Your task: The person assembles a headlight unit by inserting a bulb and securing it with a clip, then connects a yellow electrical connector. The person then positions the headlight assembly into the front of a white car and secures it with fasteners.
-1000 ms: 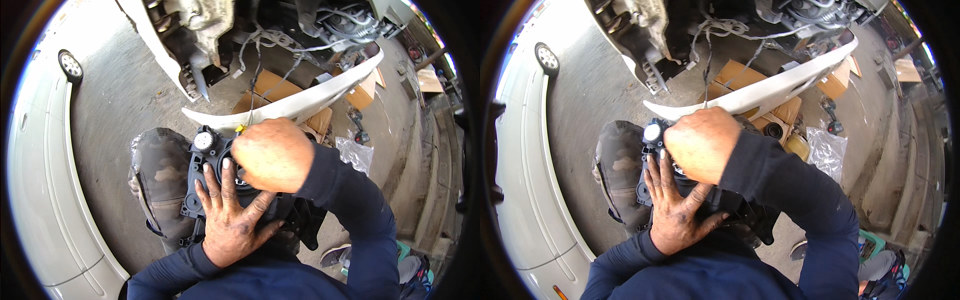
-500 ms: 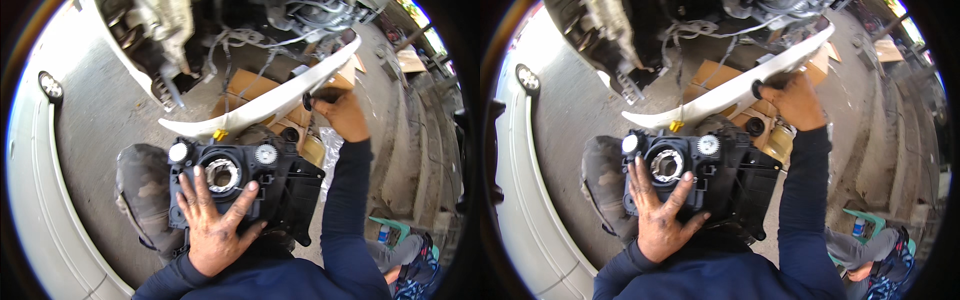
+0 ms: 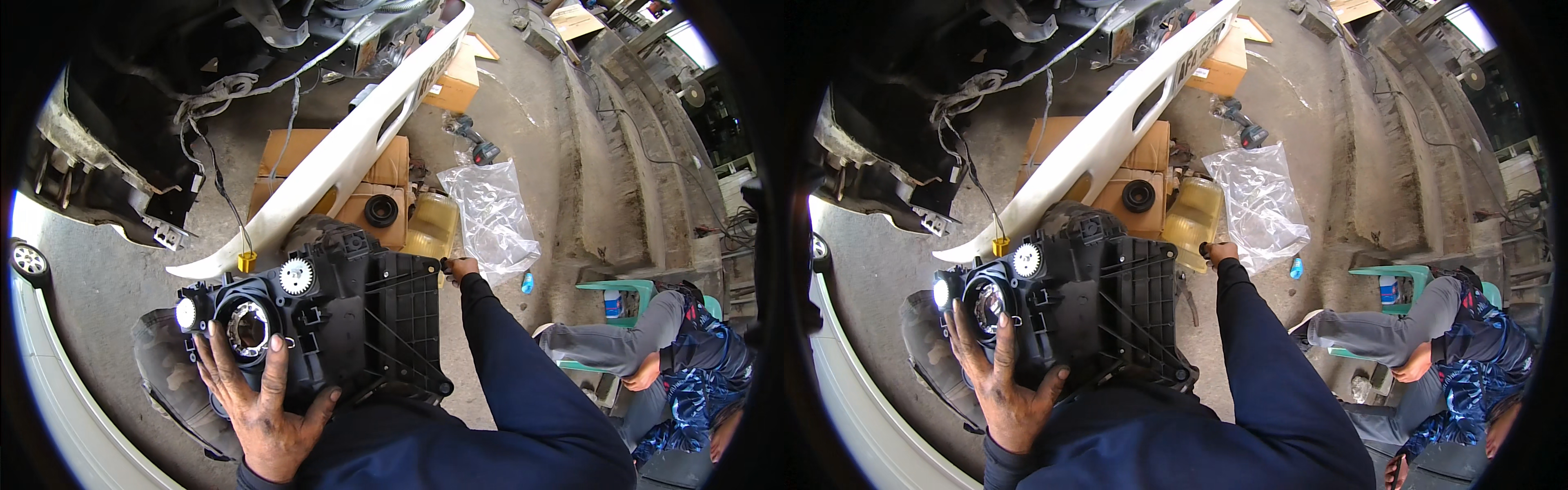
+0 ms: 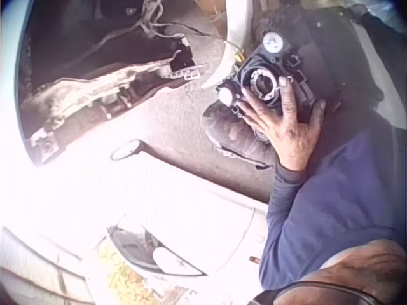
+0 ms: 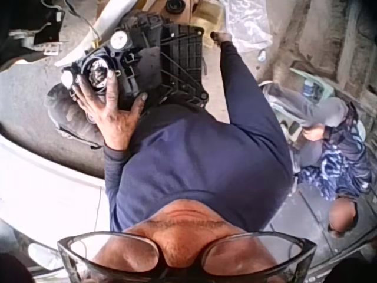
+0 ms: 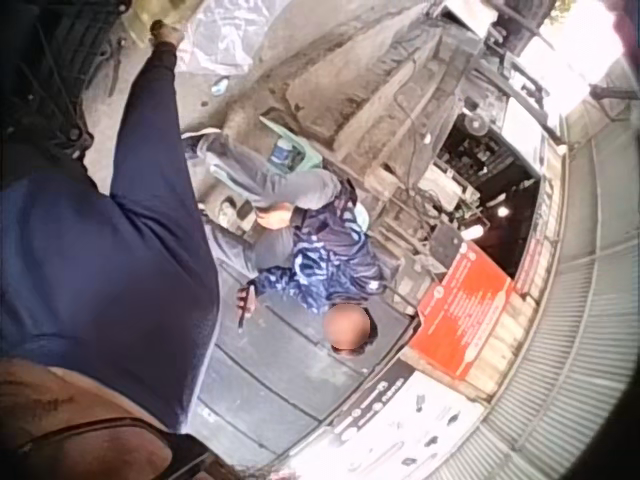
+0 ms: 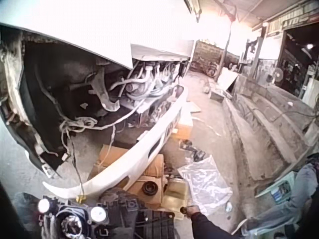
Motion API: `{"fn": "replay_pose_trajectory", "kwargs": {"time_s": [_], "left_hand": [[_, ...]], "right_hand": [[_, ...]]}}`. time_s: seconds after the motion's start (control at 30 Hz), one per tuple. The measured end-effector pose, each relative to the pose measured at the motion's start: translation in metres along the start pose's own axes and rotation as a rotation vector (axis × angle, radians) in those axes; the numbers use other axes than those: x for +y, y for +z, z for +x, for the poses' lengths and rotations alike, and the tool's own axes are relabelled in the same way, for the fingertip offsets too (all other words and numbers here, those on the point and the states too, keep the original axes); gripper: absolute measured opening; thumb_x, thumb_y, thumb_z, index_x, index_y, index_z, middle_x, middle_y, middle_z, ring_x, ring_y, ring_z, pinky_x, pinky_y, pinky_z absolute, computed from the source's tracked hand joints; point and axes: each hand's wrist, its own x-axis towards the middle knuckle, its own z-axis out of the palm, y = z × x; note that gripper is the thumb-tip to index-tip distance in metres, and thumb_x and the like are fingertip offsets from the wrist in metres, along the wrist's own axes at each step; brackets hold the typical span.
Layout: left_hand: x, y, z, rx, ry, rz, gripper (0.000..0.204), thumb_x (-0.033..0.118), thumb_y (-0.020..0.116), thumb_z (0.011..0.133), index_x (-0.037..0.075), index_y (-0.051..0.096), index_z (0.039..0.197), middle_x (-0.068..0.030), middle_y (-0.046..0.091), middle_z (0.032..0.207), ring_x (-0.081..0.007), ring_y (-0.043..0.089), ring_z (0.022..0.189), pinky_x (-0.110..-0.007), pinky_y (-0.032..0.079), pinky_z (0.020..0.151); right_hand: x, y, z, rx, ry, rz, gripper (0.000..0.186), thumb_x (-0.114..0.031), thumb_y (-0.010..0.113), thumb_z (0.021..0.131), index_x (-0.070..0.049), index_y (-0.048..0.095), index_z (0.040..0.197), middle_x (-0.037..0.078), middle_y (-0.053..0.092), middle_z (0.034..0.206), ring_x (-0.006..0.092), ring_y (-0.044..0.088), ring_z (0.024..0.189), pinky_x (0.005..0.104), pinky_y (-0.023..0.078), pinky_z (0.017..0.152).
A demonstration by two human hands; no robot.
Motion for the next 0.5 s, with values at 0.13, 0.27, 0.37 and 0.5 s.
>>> {"fn": "replay_pose_trajectory", "kwargs": {"time_s": [0.13, 0.27, 0.37, 0.5], "left_hand": [[0.002, 0.0, 0.002, -0.025, -0.03, 0.02, 0.116, 0.04, 0.099, 0.063, 0.035, 0.046, 0.167, -0.0294, 0.026, 0.176, -0.0546, 0.02, 0.163, -0.072, 0.017, 0.128], [0.009, -0.003, 0.007, -0.056, -0.079, -0.03, 0.111, 0.045, 0.101, 0.062, 0.037, 0.053, 0.162, -0.032, 0.028, 0.173, -0.06, 0.02, 0.16, -0.078, 0.018, 0.123], [0.01, -0.007, 0.009, -0.097, -0.107, -0.037, 0.1, 0.046, 0.1, 0.064, 0.034, 0.062, 0.155, -0.0329, 0.028, 0.173, -0.0622, 0.019, 0.159, -0.08, 0.017, 0.121], [0.014, -0.012, 0.009, -0.127, -0.135, -0.074, 0.093, 0.049, 0.097, 0.07, 0.042, 0.061, 0.155, -0.0304, 0.027, 0.173, -0.0628, 0.022, 0.157, -0.084, 0.016, 0.119]], "right_hand": [[-0.018, 0.015, -0.016, -0.116, -0.123, 0.456, 0.054, -0.023, 0.084, 0.092, 0.006, 0.065, 0.134, 0.018, 0.079, 0.1, 0.0251, 0.071, 0.06, 0.0345, 0.049, 0.047], [-0.068, 0.012, -0.039, -0.01, -0.245, 0.224, 0.063, -0.032, 0.077, 0.101, 0.0, 0.055, 0.151, 0.016, 0.079, 0.109, 0.0222, 0.072, 0.068, 0.036, 0.051, 0.054], [-0.123, -0.01, -0.101, -0.031, -0.521, 0.299, 0.039, -0.027, 0.073, 0.105, 0.001, 0.072, 0.132, 0.009, 0.078, 0.096, 0.0161, 0.07, 0.069, 0.0304, 0.052, 0.059], [-0.202, -0.026, -0.249, -0.481, -1.045, 0.253, 0.041, -0.034, 0.071, 0.107, -0.001, 0.071, 0.131, 0.006, 0.077, 0.111, 0.0127, 0.068, 0.095, 0.0303, 0.055, 0.087]]}}
